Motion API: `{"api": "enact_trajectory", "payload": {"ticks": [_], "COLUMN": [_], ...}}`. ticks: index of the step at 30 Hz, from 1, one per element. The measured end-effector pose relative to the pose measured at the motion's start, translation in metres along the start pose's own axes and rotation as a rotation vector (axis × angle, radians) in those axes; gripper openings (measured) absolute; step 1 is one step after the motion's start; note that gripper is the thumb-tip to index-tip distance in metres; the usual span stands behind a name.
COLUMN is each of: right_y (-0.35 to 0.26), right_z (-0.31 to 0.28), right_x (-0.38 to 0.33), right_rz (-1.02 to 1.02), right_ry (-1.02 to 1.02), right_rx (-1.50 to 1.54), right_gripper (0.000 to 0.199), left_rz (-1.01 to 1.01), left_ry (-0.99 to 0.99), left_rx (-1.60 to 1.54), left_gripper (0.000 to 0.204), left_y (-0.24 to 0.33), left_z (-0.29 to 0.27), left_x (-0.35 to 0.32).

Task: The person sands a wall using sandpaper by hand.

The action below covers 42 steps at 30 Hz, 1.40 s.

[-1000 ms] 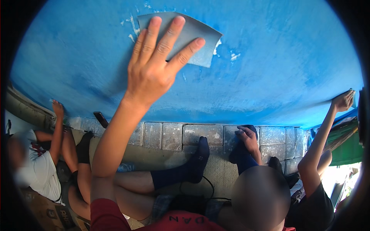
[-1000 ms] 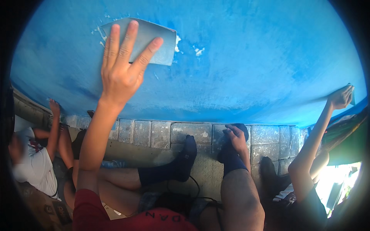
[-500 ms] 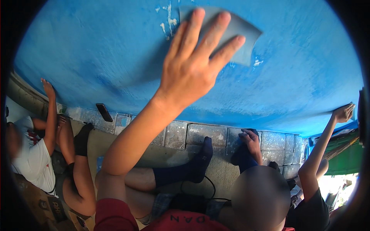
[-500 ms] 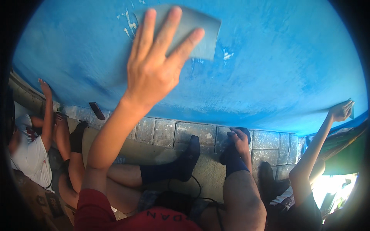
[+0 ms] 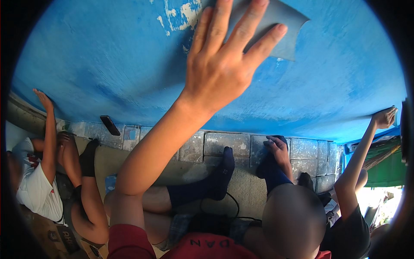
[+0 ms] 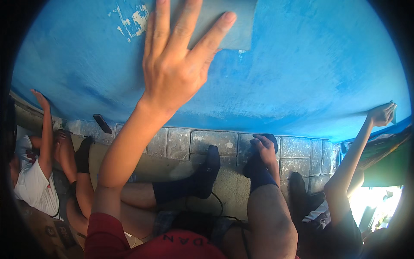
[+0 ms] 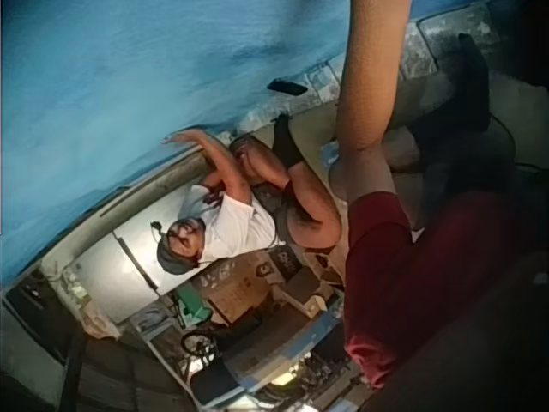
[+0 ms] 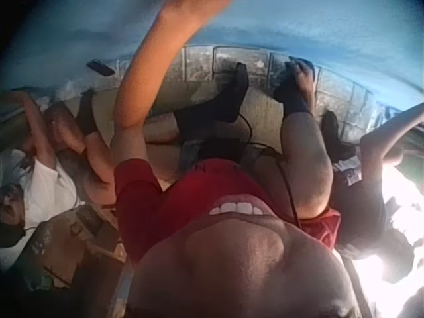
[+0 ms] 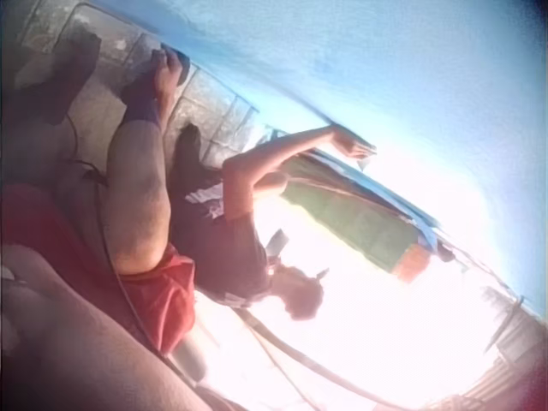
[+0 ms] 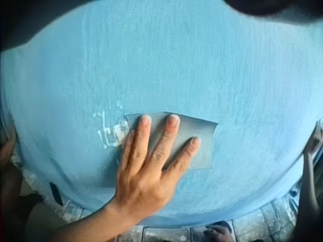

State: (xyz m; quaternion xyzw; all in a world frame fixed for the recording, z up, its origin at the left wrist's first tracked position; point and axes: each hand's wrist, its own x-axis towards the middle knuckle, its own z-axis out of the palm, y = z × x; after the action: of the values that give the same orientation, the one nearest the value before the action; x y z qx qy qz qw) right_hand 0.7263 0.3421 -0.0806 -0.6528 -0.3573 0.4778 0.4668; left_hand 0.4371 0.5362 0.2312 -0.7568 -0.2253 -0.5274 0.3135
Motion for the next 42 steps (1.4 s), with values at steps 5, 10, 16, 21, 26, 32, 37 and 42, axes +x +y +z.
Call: {"api": "enact_trajectory", "payload": {"ticks": [5,10,16,21,26,32,37,42], "right_y": [0.003,0.002,0.001,0.002,0.000,0.003,-0.021,-0.218], "right_z": [0.002,-0.003,-0.003,-0.007,-0.005,-0.007,-0.015,0.020], "right_x": [-0.002,-0.004,-0.007,-0.008,-0.011,-0.011,-0.016,-0.099], "right_rz": [0.012,0.008,0.007,-0.018,-0.017,-0.071,-0.046,-0.450], "right_ry": [0.027,-0.018,0.011,-0.012,-0.010,-0.026,-0.136,-0.401], "right_rx": [0.054,0.044,0.105,0.112,0.147,0.089,-0.111,-0.278], "right_gripper": [0.038,0.038,0.038,0.038,0.036,0.036,0.027,0.014], "left_rz": [0.039,0.001,0.007,-0.011,0.000,0.007,-0.067,-0.039], "left_ry": [-0.065,0.016,-0.052,-0.040,-0.086,-0.153,-0.157,-0.166], "left_rx": [0.042,-0.057,-0.023,-0.075,-0.013,0.022,0.042,-0.086], "left_gripper": [0.053,0.044,0.053,0.053,0.049,0.045,0.054,0.044], "left_y": [0.027,0.047,0.066,0.085,0.084,0.071,0.049,0.036], "left_z": [0.013,0.021,0.033,0.039,0.039,0.020,0.017,-0.008], "left_x": [-0.014,0.017,0.009,0.033,0.008,-0.003,-0.042,-0.033]}}
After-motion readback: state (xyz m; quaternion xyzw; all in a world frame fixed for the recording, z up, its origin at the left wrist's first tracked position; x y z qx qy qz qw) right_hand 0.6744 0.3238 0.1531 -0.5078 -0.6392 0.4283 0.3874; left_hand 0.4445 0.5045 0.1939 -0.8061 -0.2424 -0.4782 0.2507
